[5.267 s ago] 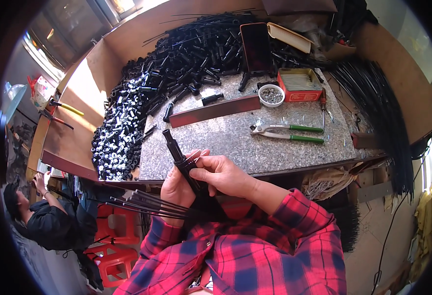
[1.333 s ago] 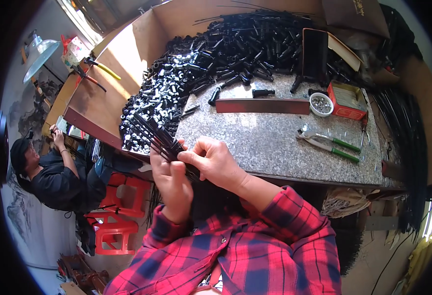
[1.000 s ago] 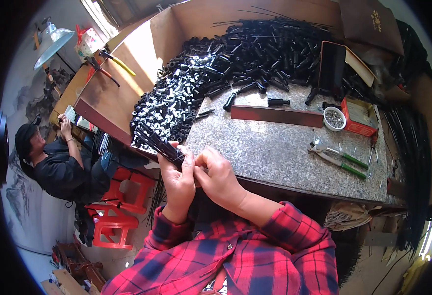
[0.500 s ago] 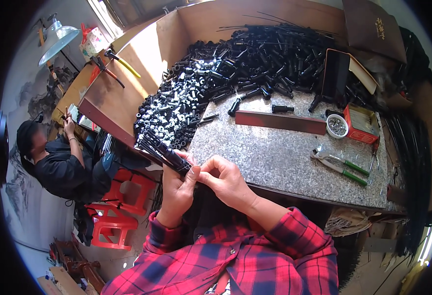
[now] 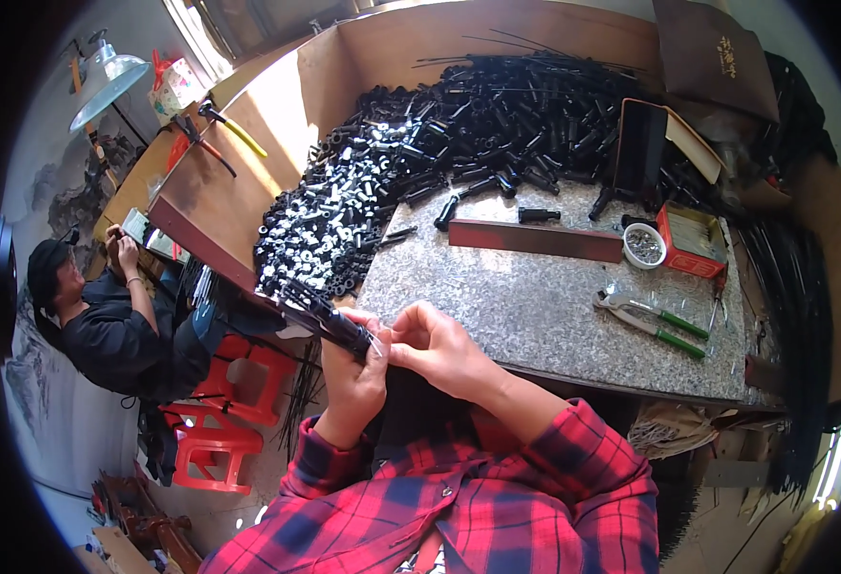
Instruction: Assembling black structural ribs into a central hub component using pliers and a mallet.
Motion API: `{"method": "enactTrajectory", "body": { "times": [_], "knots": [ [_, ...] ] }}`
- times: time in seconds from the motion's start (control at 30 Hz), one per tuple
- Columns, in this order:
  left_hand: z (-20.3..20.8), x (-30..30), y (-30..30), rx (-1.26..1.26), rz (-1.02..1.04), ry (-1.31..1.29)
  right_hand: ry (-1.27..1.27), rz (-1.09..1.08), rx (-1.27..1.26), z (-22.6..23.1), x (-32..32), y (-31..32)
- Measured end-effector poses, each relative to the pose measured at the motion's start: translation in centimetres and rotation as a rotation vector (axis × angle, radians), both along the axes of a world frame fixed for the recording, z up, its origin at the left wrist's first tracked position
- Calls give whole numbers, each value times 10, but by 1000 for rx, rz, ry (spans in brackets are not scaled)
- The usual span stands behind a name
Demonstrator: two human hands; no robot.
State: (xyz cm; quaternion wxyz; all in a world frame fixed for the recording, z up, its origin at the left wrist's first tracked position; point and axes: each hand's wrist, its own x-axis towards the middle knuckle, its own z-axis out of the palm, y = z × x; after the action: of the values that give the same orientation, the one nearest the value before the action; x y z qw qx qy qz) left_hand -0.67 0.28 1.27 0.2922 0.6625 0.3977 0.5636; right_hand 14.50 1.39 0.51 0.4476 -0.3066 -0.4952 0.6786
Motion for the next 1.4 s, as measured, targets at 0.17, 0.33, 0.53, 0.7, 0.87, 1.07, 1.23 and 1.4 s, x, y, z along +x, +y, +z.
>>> {"method": "enactTrajectory", "body": {
  "times": [0.17,0.33,0.53,0.7,0.87,1.07,1.23,1.4],
  "knots": [
    [4,9,2,-191,-108,-241,-543,-179,316,25,63,-28],
    [-8,11,8,-275,-382,-417,-842,-534,354,37,146,-54],
    [-7,30,0,-360,-401,-505,-1570,-713,475,24,219,-83],
    [-8,32,4,-293,-365,-520,-1745,-600,518,5,238,-88],
    [-9,32,8,-252,-529,-389,-1753,-544,596,2,247,-83],
    [-5,32,7,-261,-613,-415,-1766,-541,726,-2,241,-88],
    [-15,24,7,-200,-575,-373,-1672,-679,799,-10,225,-80],
    [-13,28,5,-315,-482,-389,-1073,-671,533,19,179,-81]
  ]
}}
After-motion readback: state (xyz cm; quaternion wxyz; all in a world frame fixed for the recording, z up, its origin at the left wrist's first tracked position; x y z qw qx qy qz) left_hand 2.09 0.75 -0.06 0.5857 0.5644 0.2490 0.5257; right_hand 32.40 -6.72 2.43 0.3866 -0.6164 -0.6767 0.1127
